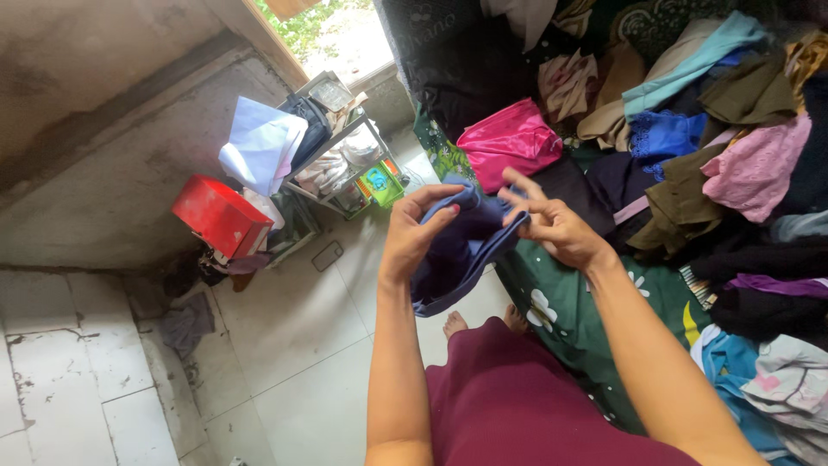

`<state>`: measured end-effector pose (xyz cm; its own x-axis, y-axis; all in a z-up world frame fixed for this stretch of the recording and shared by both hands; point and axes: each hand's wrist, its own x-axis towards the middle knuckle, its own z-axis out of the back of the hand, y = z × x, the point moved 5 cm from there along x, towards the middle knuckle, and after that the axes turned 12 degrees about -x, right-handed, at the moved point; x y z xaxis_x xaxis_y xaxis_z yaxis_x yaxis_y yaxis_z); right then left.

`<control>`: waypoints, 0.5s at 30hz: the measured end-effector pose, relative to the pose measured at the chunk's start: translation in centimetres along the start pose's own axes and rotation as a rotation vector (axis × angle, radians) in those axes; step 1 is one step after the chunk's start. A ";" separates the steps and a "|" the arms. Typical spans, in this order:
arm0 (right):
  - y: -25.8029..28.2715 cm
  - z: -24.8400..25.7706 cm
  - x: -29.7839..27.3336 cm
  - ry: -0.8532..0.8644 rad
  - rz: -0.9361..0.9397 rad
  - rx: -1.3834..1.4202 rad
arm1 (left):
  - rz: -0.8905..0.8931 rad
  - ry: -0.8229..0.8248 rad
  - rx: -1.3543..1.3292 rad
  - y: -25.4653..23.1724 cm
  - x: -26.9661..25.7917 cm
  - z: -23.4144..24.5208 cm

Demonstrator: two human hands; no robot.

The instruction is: The person folds a black patterned garment, a blue fabric piece, a dark purple item, and a beige skirt by hand, placing each on a bed.

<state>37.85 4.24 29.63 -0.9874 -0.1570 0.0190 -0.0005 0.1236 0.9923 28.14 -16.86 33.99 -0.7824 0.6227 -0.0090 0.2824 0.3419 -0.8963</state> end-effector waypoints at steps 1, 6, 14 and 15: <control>-1.4 0.1 -0.1 -0.017 -0.072 0.178 | 0.010 0.017 0.003 -0.1 0.1 -0.2; -6.2 -0.9 -0.4 0.081 -0.178 0.359 | 0.088 0.121 -0.067 -0.1 -0.1 -1.2; -8.8 0.0 -0.1 0.179 -0.042 0.481 | 0.185 0.264 -0.110 0.0 -0.9 0.0; -10.2 0.4 -0.3 0.140 -0.104 0.535 | 0.185 0.260 -0.109 0.1 -0.9 0.1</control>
<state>38.09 3.40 19.47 -0.9474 -0.3191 -0.0237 -0.2131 0.5742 0.7905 28.82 -17.50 33.85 -0.5480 0.8354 -0.0413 0.4754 0.2705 -0.8372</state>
